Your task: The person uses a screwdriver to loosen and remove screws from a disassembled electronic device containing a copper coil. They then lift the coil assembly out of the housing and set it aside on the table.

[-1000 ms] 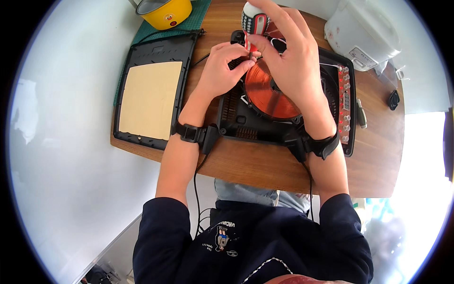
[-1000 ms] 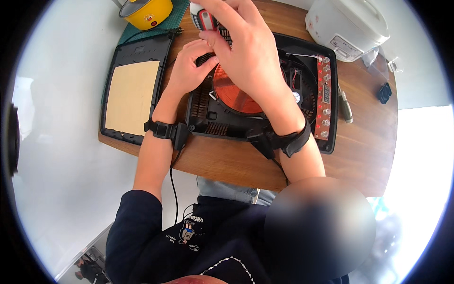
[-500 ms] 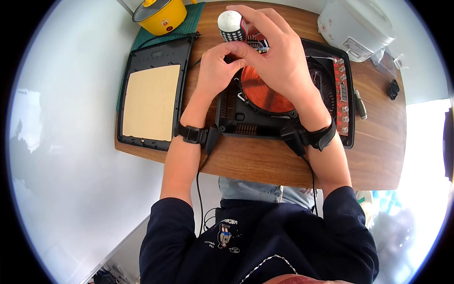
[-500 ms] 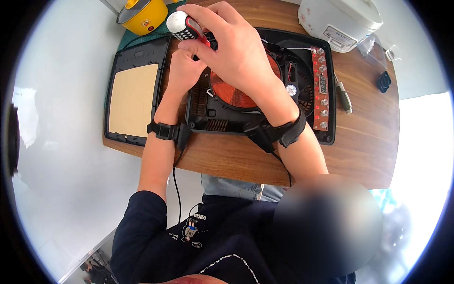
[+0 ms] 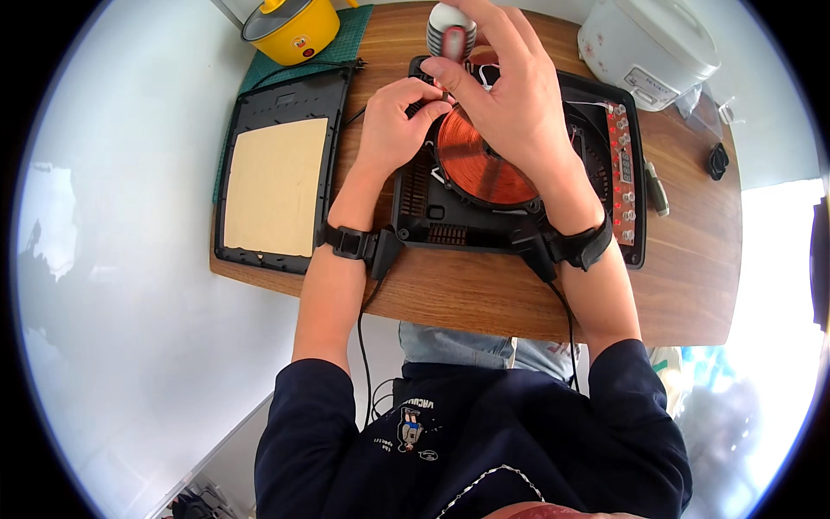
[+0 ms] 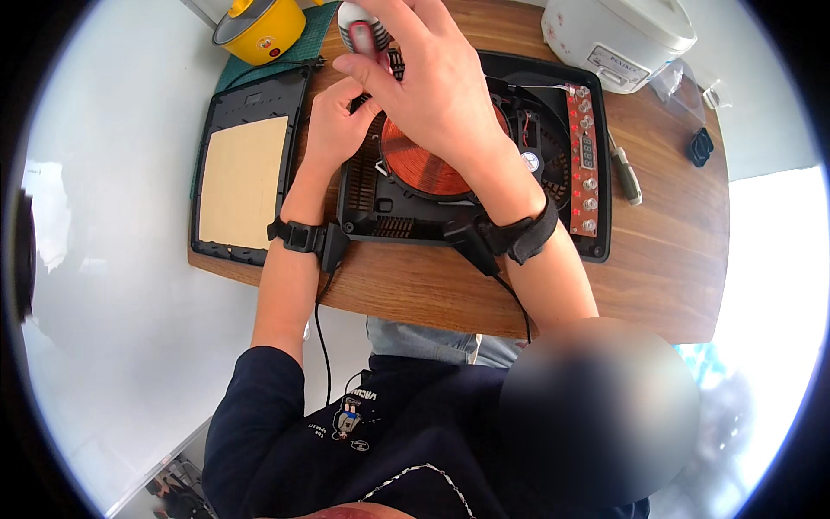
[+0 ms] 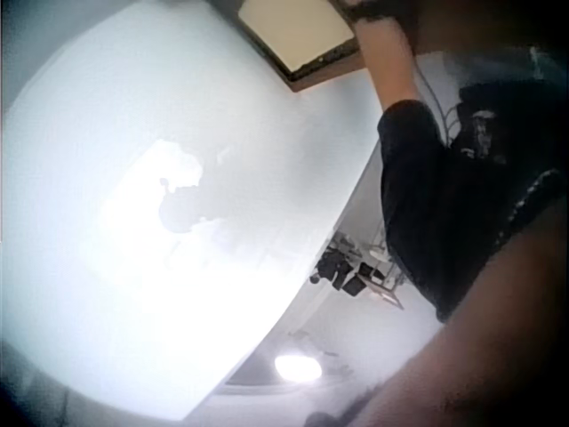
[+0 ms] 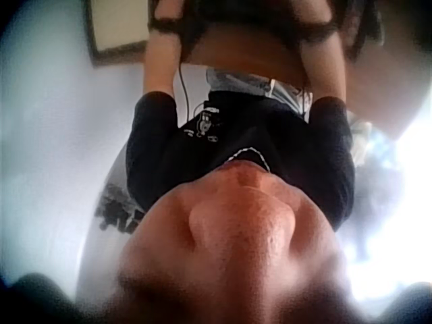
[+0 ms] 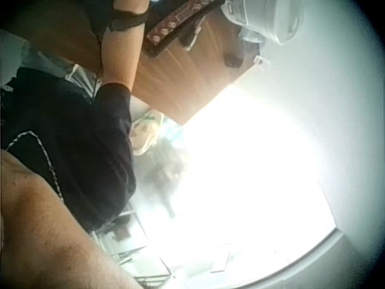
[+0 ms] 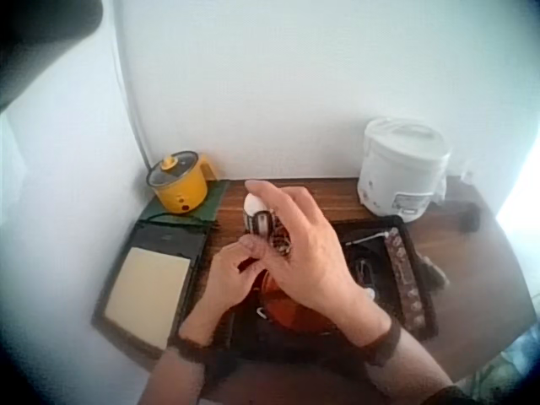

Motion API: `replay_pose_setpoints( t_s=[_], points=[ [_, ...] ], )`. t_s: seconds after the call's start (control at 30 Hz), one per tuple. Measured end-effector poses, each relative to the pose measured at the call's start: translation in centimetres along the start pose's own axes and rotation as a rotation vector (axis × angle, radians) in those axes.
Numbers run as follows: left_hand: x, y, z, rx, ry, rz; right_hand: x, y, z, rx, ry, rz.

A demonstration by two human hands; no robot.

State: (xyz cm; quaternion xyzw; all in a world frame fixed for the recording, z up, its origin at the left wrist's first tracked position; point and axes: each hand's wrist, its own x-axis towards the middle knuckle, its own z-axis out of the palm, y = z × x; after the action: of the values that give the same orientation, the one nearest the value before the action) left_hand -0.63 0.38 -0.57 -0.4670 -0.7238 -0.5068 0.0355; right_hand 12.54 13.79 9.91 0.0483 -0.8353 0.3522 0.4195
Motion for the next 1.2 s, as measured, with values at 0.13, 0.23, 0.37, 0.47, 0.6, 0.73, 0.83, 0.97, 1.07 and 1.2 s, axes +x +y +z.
replay_pose_setpoints(
  t_s=[0.13, 0.23, 0.37, 0.47, 0.6, 0.73, 0.83, 0.97, 1.07, 1.2],
  points=[
    [0.0, 0.3, 0.1, -0.023, -0.009, -0.093, -0.1, 1.7, 0.7, 0.01, 0.057, -0.096],
    [0.1, 0.0, 0.2, -0.034, 0.005, 0.008, -0.1, 1.6, 0.7, -0.003, 0.05, -0.024],
    [0.5, -0.1, 0.3, -0.03, 0.013, 0.115, -0.1, 2.3, 0.8, 0.009, 0.095, -0.111],
    [0.2, 0.0, 0.2, -0.016, 0.011, 0.014, -0.2, 2.2, 0.8, 0.068, 0.061, -0.095],
    [-0.1, 0.3, 0.0, -0.021, 0.006, -0.144, -0.1, 1.6, 0.8, 0.094, 0.021, -0.09],
    [0.0, 0.2, 0.2, -0.099, 0.003, -0.055, -0.2, 1.7, 1.0, 0.048, 0.063, -0.101],
    [0.3, -0.5, 0.3, -0.062, 0.029, 0.144, -0.2, 1.9, 0.7, 0.062, 0.013, -0.048],
    [0.2, -0.1, 0.1, -0.057, 0.007, 0.003, 0.0, 1.9, 0.8, 0.075, 0.034, -0.112],
    [-0.1, 0.5, -0.1, -0.049, 0.014, -0.121, -0.1, 1.3, 0.7, 0.078, 0.005, -0.099],
    [-0.2, 0.0, 0.1, -0.068, 0.014, -0.076, -0.1, 1.3, 0.7, 0.042, 0.013, -0.072]
  ],
)
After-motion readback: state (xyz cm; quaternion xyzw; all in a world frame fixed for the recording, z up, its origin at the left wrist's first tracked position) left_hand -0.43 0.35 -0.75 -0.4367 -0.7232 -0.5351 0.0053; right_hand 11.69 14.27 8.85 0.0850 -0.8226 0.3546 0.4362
